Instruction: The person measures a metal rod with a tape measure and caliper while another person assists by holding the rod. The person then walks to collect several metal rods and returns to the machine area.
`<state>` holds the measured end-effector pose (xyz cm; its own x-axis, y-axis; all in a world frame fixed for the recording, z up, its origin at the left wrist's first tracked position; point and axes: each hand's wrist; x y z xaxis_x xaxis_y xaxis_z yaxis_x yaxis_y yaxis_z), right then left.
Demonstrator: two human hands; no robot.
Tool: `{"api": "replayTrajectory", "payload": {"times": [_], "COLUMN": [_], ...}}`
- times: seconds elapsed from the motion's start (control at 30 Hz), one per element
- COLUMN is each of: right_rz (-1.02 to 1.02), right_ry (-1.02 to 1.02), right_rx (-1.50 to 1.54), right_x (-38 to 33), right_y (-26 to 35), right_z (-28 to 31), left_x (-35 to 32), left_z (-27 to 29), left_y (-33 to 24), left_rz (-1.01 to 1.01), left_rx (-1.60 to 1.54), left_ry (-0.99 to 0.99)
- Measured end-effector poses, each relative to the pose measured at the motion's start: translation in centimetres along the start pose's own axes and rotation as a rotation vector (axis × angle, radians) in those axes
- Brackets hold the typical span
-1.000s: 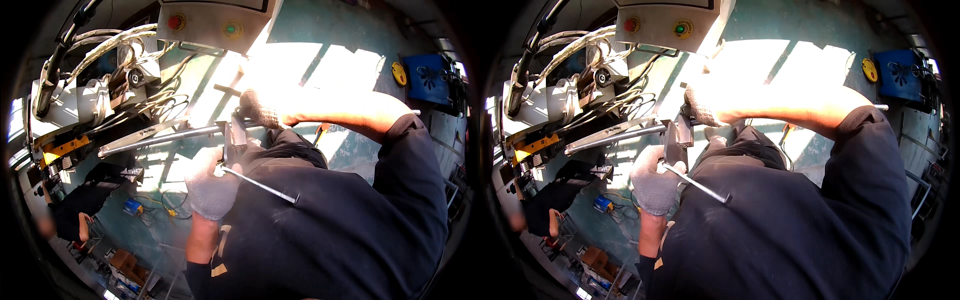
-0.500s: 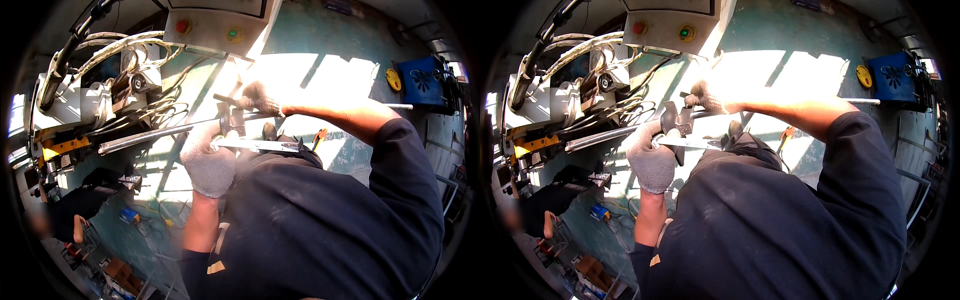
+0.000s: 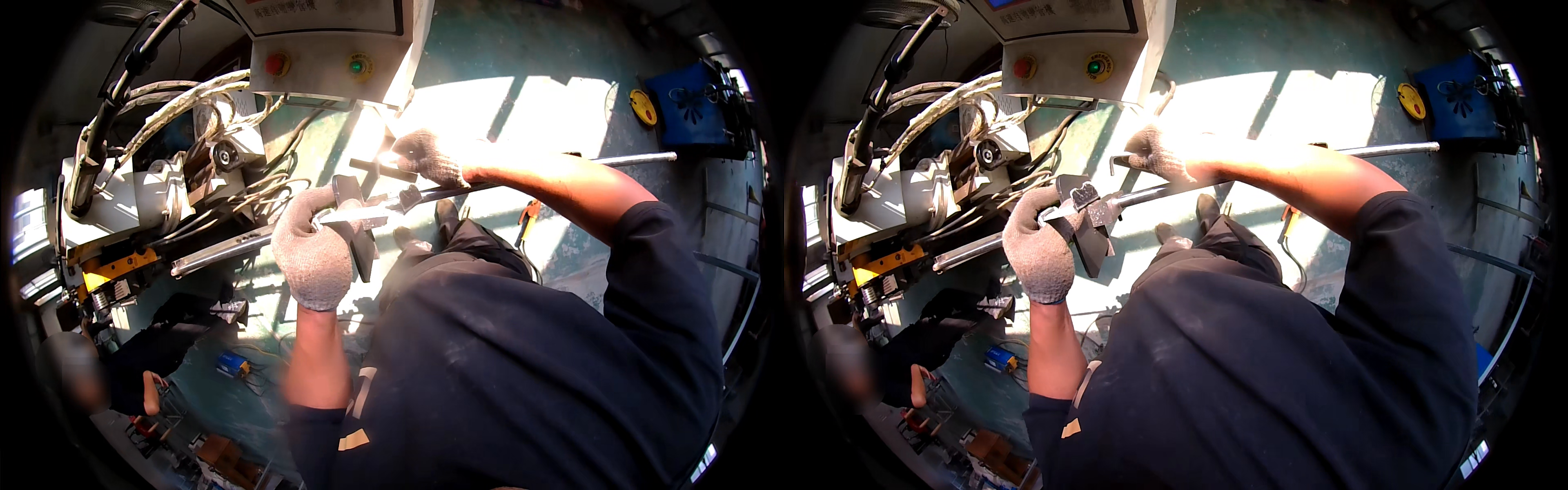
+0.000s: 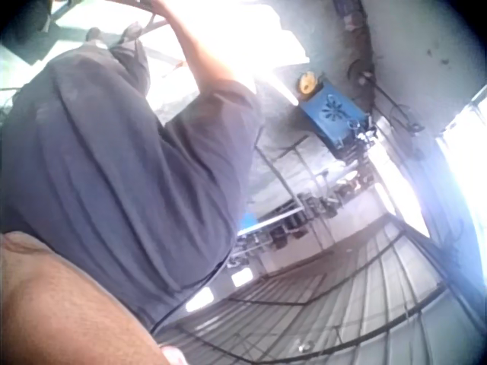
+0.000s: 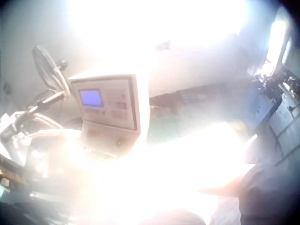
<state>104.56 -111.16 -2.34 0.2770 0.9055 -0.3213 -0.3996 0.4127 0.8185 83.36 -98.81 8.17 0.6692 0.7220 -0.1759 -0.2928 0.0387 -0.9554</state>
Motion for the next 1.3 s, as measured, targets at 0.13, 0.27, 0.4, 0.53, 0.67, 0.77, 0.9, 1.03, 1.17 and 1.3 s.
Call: {"api": "replayTrajectory", "payload": {"times": [0.13, 0.27, 0.4, 0.53, 0.67, 0.77, 0.9, 1.03, 1.17, 1.3], "right_rz": [0.026, -0.024, -0.008, 0.156, 0.165, 0.090, 0.162, 0.196, 0.108, 0.198], "right_ry": [0.175, 0.164, 0.248, 0.254, 0.299, 0.370, 0.406, 0.421, 0.457, 0.436], "right_rx": [0.057, 0.104, 0.168, 0.245, 0.273, 0.343, 0.251, 0.304, 0.418, 0.413], "right_x": [1.7, 1.4, 2.8, 4.1, 4.6, 5.2, 5.5, 5.7, 5.6, 5.9], "right_y": [0.0, 3.0, 2.5, 0.4, 0.1, -0.1, -0.5, -0.9, -0.4, -1.2], "right_z": [0.1, 1.6, 1.8, 0.9, 1.0, 0.9, 0.8, 0.3, 0.4, -0.1], "left_x": [-0.3, 0.2, 0.6, 0.7, 1.0, 1.3, 1.5, 1.7, 1.8, 1.9], "left_z": [-0.7, -0.5, -0.3, -0.8, -0.7, -0.9, -1.0, -0.8, -0.3, -0.7], "left_y": [-1.8, -1.0, -0.3, -0.5, -0.7, -0.8, -0.4, -0.8, 0.1, -0.4], "left_rz": [0.034, 0.039, 0.053, 0.027, 0.024, -0.004, -0.044, -0.010, -0.069, -0.022], "left_rx": [-0.017, 0.041, 0.077, 0.069, 0.018, 0.042, -0.035, 0.002, 0.044, 0.051], "left_ry": [-0.010, -0.035, -0.054, -0.060, -0.028, -0.024, -0.004, 0.019, 0.045, 0.035]}}
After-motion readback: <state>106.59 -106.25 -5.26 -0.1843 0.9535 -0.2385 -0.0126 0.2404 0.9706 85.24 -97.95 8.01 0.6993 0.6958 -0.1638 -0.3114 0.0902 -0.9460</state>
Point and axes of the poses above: each hand's wrist, its own x-axis towards the middle knuckle, its own z-axis out of the back of the hand, y = z × x, and after that the axes turned 1 degree about x, right-handed
